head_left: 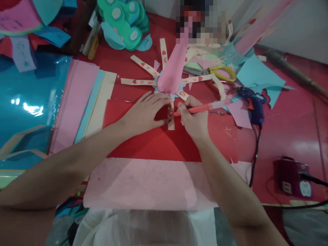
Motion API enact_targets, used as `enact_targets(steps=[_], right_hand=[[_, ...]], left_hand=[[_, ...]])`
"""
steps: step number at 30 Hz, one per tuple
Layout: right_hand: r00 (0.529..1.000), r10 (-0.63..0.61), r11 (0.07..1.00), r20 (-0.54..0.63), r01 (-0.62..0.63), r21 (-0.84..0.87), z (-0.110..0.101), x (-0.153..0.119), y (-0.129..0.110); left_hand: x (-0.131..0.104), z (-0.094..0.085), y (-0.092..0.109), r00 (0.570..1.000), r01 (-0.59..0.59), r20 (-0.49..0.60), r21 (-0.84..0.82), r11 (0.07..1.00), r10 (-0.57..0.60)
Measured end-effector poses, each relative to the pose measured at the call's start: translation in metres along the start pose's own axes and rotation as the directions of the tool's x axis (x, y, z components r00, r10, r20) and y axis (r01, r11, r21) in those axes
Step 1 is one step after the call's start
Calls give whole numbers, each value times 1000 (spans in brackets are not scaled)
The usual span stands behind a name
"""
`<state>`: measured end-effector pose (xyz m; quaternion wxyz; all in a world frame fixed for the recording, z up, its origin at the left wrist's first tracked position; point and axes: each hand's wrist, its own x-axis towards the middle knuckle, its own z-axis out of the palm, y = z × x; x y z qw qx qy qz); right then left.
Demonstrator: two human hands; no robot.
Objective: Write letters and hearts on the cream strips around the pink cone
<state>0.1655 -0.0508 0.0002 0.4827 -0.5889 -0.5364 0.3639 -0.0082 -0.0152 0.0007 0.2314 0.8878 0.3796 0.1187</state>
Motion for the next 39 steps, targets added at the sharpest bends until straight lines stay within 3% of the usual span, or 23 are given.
enact_targets(steps=[8, 39], right_hand=[[997, 64, 985, -37, -57, 161, 2, 2, 3], [1000, -25, 999, -6, 26, 38, 1, 1, 11]], left_hand=[[0, -1, 1, 1000, 11, 7, 18, 1000, -11], [0, -1, 2, 1000, 9, 11, 8, 1000, -9]])
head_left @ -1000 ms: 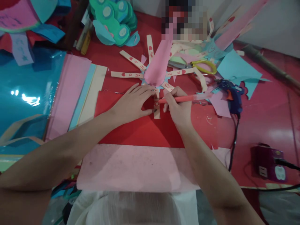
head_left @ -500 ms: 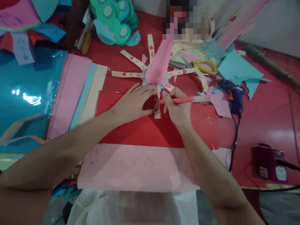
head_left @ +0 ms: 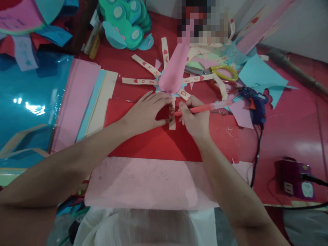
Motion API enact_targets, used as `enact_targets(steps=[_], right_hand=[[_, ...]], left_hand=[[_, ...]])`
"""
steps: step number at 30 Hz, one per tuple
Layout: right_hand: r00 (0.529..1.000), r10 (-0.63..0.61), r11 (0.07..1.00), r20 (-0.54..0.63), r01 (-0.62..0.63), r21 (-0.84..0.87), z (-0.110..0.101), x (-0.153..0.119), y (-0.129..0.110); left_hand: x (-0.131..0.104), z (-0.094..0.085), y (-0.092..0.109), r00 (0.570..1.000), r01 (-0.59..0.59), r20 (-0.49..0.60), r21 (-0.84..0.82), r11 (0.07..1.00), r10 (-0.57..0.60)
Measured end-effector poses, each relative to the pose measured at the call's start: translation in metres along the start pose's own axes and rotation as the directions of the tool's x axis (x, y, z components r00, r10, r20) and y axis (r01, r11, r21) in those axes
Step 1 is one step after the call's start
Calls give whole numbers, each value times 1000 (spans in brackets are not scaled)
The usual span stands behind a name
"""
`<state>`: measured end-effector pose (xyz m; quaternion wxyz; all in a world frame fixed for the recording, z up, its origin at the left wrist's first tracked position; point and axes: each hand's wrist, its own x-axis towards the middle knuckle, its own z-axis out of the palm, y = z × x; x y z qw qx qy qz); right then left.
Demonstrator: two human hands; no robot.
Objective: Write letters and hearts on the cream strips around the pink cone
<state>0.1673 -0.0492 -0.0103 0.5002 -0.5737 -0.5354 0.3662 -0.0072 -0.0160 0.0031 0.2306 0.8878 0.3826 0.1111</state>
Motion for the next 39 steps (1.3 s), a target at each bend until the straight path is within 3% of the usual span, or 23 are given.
enact_targets(steps=[7, 39], right_hand=[[997, 72, 995, -32, -69, 78, 0, 0, -5], [999, 38, 999, -30, -37, 12, 3, -2, -10]], left_hand=[[-1, -1, 0, 1000, -3, -3, -10, 1000, 3], [0, 0, -1, 1000, -5, -6, -9, 1000, 5]])
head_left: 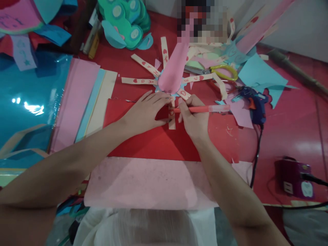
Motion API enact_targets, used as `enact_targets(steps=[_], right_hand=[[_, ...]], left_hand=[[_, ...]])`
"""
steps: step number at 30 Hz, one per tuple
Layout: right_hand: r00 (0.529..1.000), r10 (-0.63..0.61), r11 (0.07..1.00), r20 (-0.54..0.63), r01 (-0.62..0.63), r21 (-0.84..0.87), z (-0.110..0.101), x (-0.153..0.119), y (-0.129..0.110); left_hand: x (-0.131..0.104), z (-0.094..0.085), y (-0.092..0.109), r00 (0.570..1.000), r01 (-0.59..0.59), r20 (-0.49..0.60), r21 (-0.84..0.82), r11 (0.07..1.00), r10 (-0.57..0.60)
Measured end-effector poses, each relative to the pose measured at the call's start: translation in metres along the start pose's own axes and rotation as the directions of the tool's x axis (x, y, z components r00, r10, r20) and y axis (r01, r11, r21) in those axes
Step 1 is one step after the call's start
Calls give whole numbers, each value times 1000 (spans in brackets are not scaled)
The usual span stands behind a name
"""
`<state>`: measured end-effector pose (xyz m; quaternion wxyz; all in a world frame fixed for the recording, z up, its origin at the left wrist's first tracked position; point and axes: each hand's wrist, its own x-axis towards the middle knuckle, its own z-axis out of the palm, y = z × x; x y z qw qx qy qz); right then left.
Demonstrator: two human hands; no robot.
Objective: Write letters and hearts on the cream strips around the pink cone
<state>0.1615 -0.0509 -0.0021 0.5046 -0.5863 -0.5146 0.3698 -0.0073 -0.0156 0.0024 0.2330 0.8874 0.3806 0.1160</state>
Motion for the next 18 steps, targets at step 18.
enact_targets(steps=[18], right_hand=[[1000, 7, 1000, -13, -7, -22, -2, 0, 4]], left_hand=[[-1, -1, 1, 1000, 8, 5, 12, 1000, -8]])
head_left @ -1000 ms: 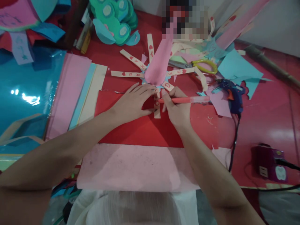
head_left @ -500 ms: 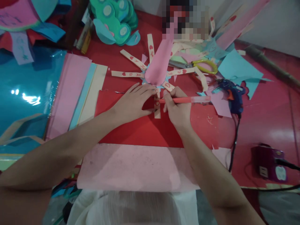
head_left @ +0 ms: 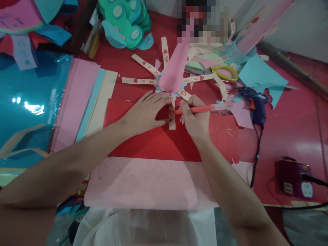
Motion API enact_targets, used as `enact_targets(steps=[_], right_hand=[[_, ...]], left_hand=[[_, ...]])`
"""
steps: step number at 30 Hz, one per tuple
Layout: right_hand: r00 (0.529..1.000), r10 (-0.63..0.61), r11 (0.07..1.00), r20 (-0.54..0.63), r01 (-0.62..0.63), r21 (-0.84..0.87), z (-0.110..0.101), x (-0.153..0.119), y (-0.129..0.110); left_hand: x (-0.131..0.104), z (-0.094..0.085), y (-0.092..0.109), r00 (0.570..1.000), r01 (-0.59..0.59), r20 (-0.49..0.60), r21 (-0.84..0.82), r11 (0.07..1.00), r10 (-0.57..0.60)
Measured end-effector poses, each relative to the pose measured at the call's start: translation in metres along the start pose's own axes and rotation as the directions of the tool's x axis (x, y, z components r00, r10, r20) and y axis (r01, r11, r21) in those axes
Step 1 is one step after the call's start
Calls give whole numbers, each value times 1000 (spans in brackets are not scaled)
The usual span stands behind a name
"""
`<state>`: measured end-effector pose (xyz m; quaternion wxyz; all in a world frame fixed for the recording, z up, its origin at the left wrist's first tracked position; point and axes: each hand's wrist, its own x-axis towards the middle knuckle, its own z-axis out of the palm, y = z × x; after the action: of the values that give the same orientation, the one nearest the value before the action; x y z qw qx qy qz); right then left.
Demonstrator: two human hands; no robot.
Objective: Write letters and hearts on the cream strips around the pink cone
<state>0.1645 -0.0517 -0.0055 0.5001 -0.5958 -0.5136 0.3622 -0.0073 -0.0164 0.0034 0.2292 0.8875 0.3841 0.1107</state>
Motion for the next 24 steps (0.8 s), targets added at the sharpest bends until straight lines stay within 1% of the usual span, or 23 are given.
enact_targets(steps=[4, 7, 16, 19, 24], right_hand=[[1000, 18, 999, -22, -17, 43, 0, 1, -4], [1000, 11, 998, -13, -10, 59, 1, 1, -5], [999, -33, 999, 32, 32, 40, 2, 0, -2], [998, -29, 999, 48, 28, 23, 1, 1, -2], [999, 1, 1000, 32, -1, -1, 0, 1, -1]], left_hand=[[0, 0, 0, 1000, -4, -6, -4, 1000, 3], [0, 0, -1, 1000, -6, -9, -5, 1000, 6], [1, 1, -1, 1000, 0, 3, -7, 1000, 0], [1, 1, -1, 1000, -3, -1, -2, 1000, 3], [0, 1, -1, 1000, 4, 11, 1, 1000, -4]])
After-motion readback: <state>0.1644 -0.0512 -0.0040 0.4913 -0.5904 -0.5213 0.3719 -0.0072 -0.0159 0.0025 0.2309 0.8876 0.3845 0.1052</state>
